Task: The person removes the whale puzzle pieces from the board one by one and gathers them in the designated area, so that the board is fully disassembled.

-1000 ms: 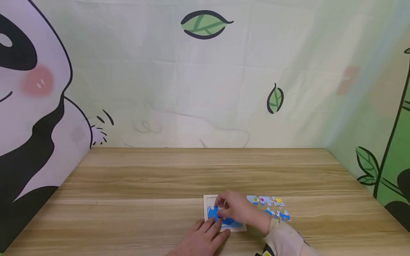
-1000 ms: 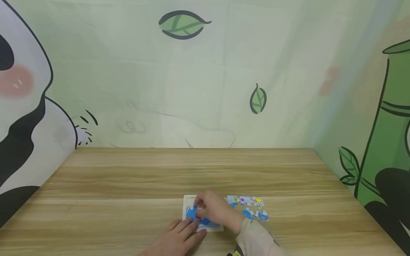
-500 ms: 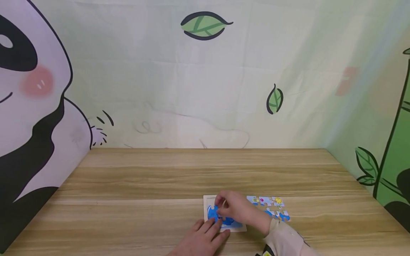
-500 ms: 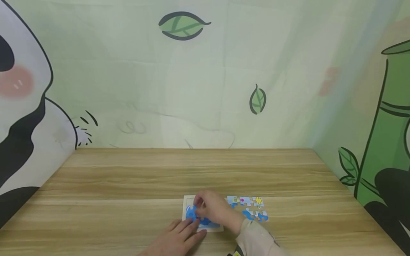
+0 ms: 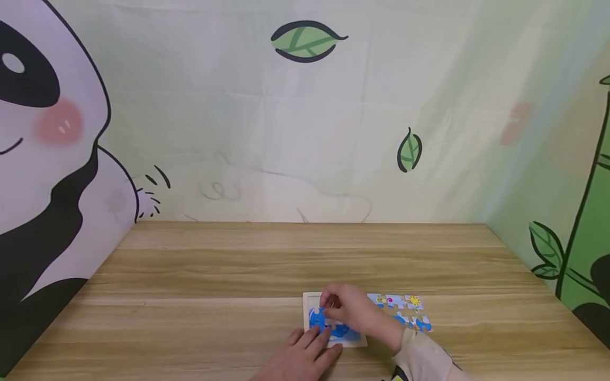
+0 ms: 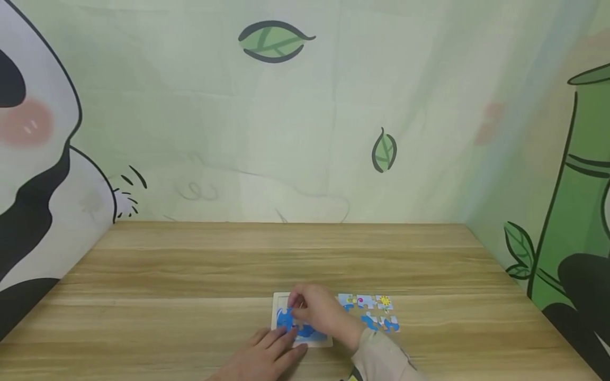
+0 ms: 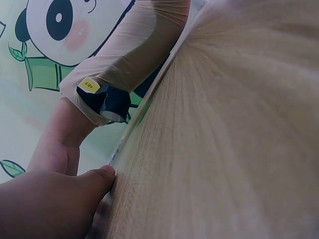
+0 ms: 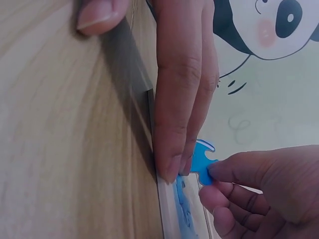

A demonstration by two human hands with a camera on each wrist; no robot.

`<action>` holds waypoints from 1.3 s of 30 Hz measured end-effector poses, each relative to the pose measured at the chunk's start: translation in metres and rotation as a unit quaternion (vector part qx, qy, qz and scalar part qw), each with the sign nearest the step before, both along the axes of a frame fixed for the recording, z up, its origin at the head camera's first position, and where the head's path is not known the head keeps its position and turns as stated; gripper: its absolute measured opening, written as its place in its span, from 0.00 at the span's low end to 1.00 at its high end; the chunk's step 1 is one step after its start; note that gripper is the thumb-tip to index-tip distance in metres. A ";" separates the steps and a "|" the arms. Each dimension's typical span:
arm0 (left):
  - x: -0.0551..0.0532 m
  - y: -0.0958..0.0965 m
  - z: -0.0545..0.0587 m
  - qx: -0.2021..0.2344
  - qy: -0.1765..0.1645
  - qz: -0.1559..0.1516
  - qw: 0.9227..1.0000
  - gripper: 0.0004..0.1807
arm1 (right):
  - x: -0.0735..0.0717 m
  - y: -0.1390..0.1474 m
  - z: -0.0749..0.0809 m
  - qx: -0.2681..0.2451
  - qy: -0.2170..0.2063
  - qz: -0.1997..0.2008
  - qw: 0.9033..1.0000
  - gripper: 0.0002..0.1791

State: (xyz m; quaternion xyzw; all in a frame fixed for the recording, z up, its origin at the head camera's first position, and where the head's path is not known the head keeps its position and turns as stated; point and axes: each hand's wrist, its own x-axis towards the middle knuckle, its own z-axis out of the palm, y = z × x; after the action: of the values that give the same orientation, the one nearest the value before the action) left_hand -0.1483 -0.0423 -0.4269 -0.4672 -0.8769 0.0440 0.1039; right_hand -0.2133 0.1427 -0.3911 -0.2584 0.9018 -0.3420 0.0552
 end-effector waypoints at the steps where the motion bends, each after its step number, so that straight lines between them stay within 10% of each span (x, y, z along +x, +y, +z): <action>1: 0.000 0.000 0.000 0.001 -0.002 0.000 1.000 0.37 | 0.000 0.000 0.000 0.000 0.001 0.001 1.000 0.02; 21: 0.001 0.001 -0.002 0.007 0.003 0.007 1.000 0.36 | 0.002 0.018 0.012 -0.038 -0.002 0.000 0.999 0.03; 30: 0.000 0.002 0.001 -0.003 -0.078 0.024 0.997 0.37 | 0.006 0.033 0.020 -0.038 0.004 -0.013 0.999 0.02; 39: 0.001 0.003 0.002 0.004 -0.086 0.031 0.996 0.39 | 0.014 0.052 0.025 -0.052 0.003 -0.031 0.998 0.03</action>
State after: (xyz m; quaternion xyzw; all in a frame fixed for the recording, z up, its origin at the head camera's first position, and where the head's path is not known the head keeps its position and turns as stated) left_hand -0.1477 -0.0395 -0.4246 -0.4413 -0.8969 0.0031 0.0287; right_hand -0.1994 0.1944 -0.3660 -0.2335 0.8907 -0.3890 0.0284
